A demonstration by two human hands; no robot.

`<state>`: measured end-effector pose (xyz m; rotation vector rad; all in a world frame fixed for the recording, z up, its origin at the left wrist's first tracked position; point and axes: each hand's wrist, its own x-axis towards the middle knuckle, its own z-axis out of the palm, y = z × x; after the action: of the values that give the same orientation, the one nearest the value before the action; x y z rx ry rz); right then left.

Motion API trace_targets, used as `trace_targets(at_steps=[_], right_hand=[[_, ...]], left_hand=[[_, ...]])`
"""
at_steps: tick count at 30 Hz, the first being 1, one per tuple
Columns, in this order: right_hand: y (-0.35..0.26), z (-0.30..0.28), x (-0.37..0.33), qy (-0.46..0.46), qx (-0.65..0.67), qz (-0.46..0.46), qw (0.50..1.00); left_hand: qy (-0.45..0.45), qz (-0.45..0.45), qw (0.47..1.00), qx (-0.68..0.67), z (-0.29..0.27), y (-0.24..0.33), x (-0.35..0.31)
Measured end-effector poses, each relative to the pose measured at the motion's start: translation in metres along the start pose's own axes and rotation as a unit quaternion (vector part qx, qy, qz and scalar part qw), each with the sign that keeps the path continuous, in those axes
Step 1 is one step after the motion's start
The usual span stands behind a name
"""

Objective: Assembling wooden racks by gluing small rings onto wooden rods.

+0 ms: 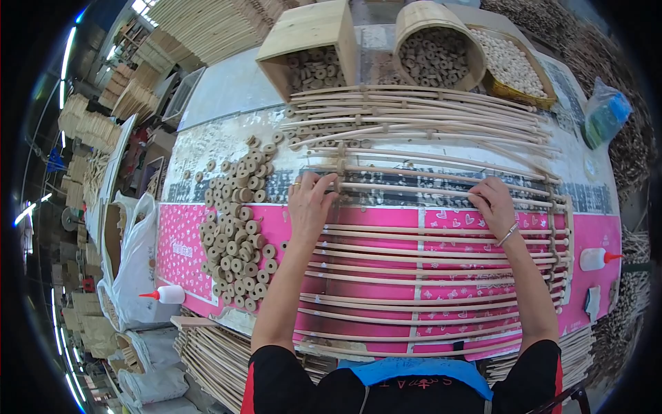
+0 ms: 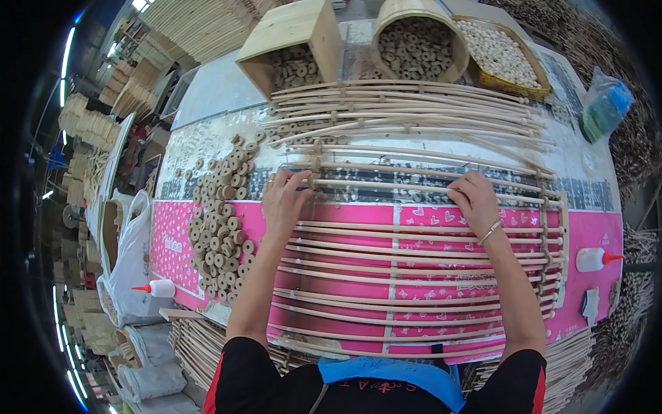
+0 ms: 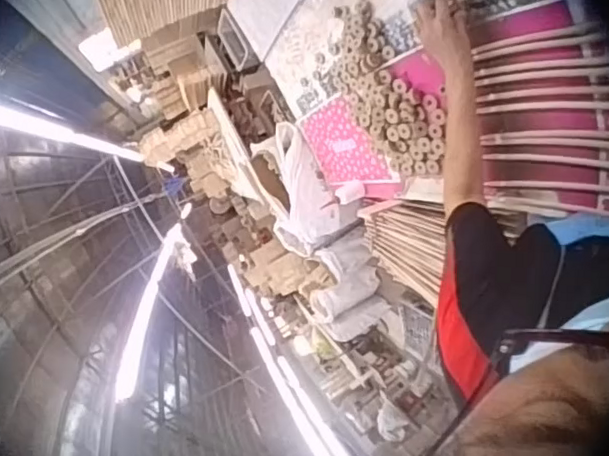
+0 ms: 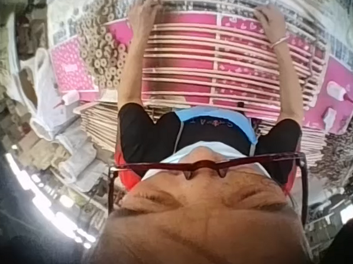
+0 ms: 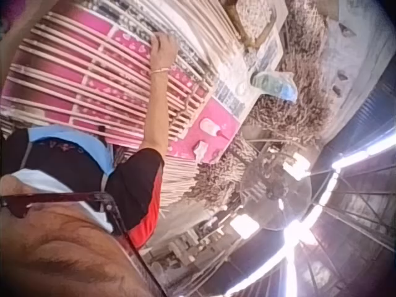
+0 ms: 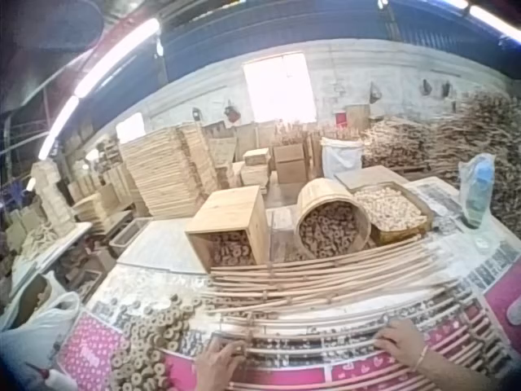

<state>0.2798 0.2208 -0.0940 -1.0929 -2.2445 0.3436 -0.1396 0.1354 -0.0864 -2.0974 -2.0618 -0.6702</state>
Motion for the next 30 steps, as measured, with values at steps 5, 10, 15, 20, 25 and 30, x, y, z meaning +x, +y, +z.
trace_targets(at_steps=[5,10,15,20,25,30], right_hand=[[-0.02,-0.012,-0.004,0.093,-0.086,0.001,0.992],[-0.037,-0.029,-0.027,-0.089,0.015,0.016,0.996],[-0.035,-0.02,-0.039,-0.095,0.07,0.049,0.992],[-0.035,-0.013,-0.038,-0.12,0.071,0.045,0.989],[-0.041,-0.013,-0.036,-0.076,0.089,0.063,0.991],[-0.042,-0.017,-0.03,-0.036,0.134,0.084,0.987]], left_hand=[[0.037,-0.056,0.998,-0.012,-0.005,-0.034,-0.005],[0.013,-0.138,0.982,0.129,-0.034,-0.116,-0.032],[0.001,-0.169,0.974,0.15,-0.03,-0.123,-0.032],[-0.008,-0.212,0.963,0.164,-0.024,-0.133,-0.026],[-0.002,-0.198,0.969,0.146,-0.038,-0.114,-0.021],[-0.041,-0.321,0.758,-0.566,-0.046,-0.085,-0.024]])
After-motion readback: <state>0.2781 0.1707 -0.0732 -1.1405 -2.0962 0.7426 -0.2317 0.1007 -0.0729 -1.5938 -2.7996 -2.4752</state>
